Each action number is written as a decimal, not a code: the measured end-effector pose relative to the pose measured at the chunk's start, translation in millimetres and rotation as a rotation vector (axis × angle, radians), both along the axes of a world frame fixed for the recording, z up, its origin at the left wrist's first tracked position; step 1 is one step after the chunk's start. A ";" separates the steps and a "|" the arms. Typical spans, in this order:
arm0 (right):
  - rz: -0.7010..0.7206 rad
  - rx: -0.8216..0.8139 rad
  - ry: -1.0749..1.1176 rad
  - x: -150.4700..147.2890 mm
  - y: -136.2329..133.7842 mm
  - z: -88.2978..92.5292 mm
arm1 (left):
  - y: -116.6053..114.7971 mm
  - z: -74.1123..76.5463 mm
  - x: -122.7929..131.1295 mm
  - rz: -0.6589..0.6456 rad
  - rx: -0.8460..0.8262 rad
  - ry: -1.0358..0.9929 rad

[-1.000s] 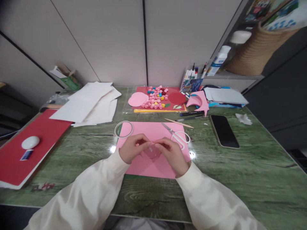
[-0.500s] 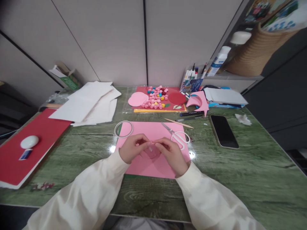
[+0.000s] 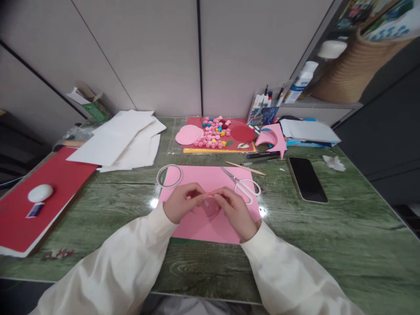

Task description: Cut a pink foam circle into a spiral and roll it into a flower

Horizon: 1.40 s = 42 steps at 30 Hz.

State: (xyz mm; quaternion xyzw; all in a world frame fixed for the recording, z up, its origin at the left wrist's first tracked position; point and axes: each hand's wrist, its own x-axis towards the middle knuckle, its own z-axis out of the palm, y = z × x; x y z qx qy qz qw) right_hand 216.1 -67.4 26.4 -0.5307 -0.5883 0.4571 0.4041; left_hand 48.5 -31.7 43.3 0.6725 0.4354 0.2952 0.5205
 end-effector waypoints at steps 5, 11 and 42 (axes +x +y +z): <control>-0.010 -0.009 0.029 0.4 -0.5 2.7 | 0.8 1.4 -0.2 0.016 -0.003 -0.002; -0.017 0.010 -0.005 -1.8 -0.9 4.4 | 0.8 0.7 0.2 0.003 0.004 0.006; -0.040 0.080 -0.013 -1.3 -0.5 4.0 | 0.5 -0.2 -0.4 0.003 -0.006 -0.010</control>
